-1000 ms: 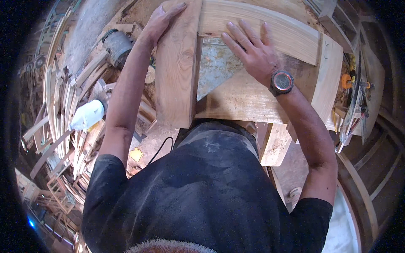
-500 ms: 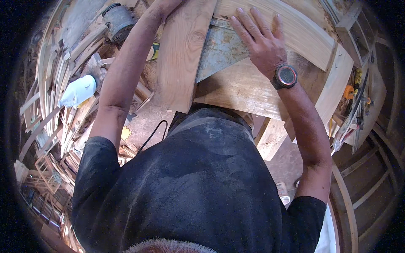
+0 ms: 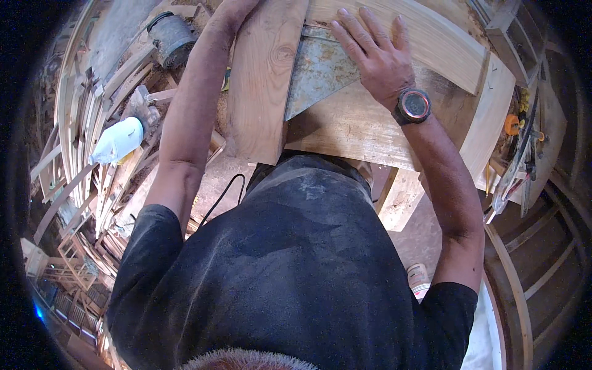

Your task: The person aligns wooden boards, checks the alignment using a square tool, drives nails with a hammer, and uses a tape measure to verify the dimensions of the assembly.

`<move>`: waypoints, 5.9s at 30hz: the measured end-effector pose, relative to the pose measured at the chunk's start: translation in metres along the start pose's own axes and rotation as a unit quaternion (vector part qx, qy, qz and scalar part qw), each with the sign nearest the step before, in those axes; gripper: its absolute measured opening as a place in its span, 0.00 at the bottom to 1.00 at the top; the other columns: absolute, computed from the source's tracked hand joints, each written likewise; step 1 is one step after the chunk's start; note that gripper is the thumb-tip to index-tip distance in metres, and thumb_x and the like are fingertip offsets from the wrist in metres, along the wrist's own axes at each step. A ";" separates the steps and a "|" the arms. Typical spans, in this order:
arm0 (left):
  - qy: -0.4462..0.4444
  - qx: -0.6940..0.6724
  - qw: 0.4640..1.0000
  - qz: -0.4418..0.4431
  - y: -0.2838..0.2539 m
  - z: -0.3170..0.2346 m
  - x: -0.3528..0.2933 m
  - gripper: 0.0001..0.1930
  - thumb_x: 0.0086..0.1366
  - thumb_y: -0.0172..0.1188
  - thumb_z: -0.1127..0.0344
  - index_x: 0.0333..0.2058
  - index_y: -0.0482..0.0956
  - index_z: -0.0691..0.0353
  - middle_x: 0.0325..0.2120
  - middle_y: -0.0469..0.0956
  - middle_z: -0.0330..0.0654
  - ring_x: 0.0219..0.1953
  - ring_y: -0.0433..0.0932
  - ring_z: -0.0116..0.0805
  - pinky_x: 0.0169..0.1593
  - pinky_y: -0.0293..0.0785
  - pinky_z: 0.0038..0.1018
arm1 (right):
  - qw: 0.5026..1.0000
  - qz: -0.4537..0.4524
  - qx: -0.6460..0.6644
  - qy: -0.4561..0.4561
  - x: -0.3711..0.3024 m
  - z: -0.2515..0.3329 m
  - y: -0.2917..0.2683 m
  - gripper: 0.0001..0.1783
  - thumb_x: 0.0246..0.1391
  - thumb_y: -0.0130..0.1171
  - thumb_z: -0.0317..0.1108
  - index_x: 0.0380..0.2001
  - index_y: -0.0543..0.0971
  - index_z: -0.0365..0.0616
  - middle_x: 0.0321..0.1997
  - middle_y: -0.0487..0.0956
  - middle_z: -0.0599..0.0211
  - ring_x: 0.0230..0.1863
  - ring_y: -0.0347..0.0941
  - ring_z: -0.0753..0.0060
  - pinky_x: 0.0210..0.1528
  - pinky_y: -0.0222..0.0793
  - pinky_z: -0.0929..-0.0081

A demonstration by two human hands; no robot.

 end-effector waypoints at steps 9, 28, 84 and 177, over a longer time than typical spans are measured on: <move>0.028 -0.209 0.977 0.021 0.006 0.020 0.007 0.15 0.69 0.65 0.61 0.47 0.83 0.66 0.45 0.84 0.39 0.48 0.79 0.28 0.55 0.75 0.28 | 1.000 0.007 -0.004 0.016 -0.002 0.001 0.002 0.45 0.51 0.54 0.22 0.73 0.66 0.65 0.78 0.64 0.78 0.76 0.61 0.63 0.75 0.48 0.38; -0.093 -0.085 0.992 0.013 0.003 -0.008 -0.006 0.35 0.63 0.68 0.43 0.59 0.74 0.65 0.51 0.81 0.46 0.51 0.80 0.33 0.57 0.75 0.32 | 1.000 -0.017 -0.015 0.003 -0.003 -0.003 0.001 0.36 0.56 0.56 0.31 0.70 0.69 0.61 0.76 0.67 0.74 0.71 0.67 0.61 0.71 0.53 0.33; -0.029 0.057 0.997 0.031 -0.006 -0.033 -0.013 0.29 0.67 0.68 0.51 0.53 0.70 0.68 0.50 0.77 0.52 0.55 0.75 0.39 0.61 0.69 0.34 | 0.860 0.001 -0.019 0.510 -0.171 -0.202 -0.078 0.23 0.70 0.47 0.34 0.63 0.77 0.45 0.58 0.81 0.46 0.56 0.78 0.44 0.58 0.71 0.54; -0.214 -0.325 0.921 -0.026 -0.025 0.006 -0.130 0.33 0.80 0.41 0.45 0.72 0.60 0.65 0.70 0.66 0.44 0.70 0.66 0.36 0.73 0.59 0.33 | 0.713 0.113 0.529 0.445 -0.227 0.017 -0.160 0.16 0.71 0.53 0.37 0.47 0.84 0.37 0.43 0.87 0.58 0.46 0.82 0.66 0.52 0.76 0.66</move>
Point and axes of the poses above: each hand's wrist, its own x-axis towards the middle knuckle, its own y-axis out of the palm, z = x × y, the point moved 3 cm from there along x, towards the middle knuckle
